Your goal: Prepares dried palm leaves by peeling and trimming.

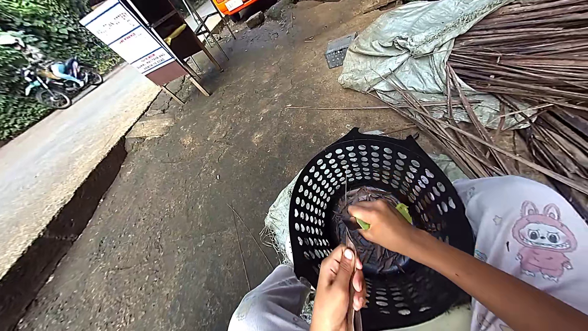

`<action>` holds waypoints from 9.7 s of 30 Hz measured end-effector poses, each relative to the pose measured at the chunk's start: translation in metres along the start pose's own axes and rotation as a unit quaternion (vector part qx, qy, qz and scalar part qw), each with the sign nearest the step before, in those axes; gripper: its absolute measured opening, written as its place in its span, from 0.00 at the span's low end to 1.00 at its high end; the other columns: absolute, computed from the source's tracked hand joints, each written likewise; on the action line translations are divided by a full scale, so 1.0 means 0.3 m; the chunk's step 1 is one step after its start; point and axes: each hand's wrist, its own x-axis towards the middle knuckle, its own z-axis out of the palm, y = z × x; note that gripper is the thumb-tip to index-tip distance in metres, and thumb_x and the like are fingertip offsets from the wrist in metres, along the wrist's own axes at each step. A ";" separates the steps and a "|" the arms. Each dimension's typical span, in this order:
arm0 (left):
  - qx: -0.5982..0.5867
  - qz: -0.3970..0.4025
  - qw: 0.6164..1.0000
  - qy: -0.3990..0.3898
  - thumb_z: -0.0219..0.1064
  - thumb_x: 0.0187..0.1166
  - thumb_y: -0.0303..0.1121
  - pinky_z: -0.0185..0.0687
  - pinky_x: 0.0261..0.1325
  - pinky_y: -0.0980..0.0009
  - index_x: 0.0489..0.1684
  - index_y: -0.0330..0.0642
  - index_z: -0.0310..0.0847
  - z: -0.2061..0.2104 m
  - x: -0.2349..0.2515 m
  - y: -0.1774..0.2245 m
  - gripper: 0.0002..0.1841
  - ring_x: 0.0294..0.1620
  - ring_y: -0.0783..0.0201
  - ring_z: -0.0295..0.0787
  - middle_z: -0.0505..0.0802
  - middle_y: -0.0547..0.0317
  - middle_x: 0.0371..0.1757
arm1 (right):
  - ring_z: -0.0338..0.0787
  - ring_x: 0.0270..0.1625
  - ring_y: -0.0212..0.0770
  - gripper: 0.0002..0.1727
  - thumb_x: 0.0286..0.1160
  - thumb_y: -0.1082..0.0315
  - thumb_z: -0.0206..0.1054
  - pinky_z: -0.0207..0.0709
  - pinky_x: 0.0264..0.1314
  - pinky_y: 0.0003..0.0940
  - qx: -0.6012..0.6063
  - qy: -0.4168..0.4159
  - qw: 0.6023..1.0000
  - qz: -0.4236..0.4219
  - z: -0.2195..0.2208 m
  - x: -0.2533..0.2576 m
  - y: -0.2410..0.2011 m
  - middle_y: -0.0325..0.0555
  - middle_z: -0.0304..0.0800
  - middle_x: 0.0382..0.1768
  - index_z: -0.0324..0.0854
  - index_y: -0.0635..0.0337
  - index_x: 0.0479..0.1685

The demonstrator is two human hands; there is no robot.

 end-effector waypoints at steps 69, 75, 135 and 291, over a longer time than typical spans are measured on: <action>0.003 0.018 0.999 0.049 0.36 0.87 0.21 0.67 0.17 0.93 0.32 0.47 0.76 0.013 -0.006 -0.004 0.21 0.10 0.90 0.72 0.79 0.83 0.11 | 0.85 0.15 0.50 0.07 0.41 0.78 0.75 0.74 0.15 0.41 0.052 -0.054 0.993 -0.090 0.009 -0.070 0.010 0.54 0.81 0.13 0.80 0.67 0.16; -0.020 0.010 1.000 0.016 0.36 0.88 0.22 0.67 0.17 0.93 0.30 0.49 0.75 0.025 -0.002 -0.001 0.22 0.10 0.91 0.72 0.78 0.83 0.10 | 0.85 0.16 0.54 0.08 0.38 0.81 0.75 0.75 0.16 0.43 -0.008 0.034 0.999 -0.010 0.020 -0.041 -0.002 0.59 0.82 0.16 0.84 0.74 0.21; -0.118 -0.071 0.990 -0.034 0.34 0.90 0.30 0.66 0.14 0.92 0.23 0.54 0.79 -0.017 0.004 0.007 0.27 0.08 0.89 0.74 0.79 0.82 0.09 | 0.60 0.14 0.13 0.08 0.87 0.73 0.52 0.55 0.18 0.10 0.532 -0.123 0.745 0.384 -0.058 0.032 -0.038 0.18 0.62 0.16 0.75 0.55 0.42; -0.089 -0.093 0.992 -0.001 0.28 0.92 0.29 0.65 0.14 0.93 0.23 0.51 0.71 -0.027 0.015 0.004 0.27 0.08 0.88 0.70 0.76 0.80 0.09 | 0.87 0.21 0.62 0.06 0.48 0.86 0.75 0.77 0.24 0.55 0.025 -0.062 0.996 0.063 -0.042 -0.016 0.010 0.63 0.82 0.16 0.82 0.76 0.20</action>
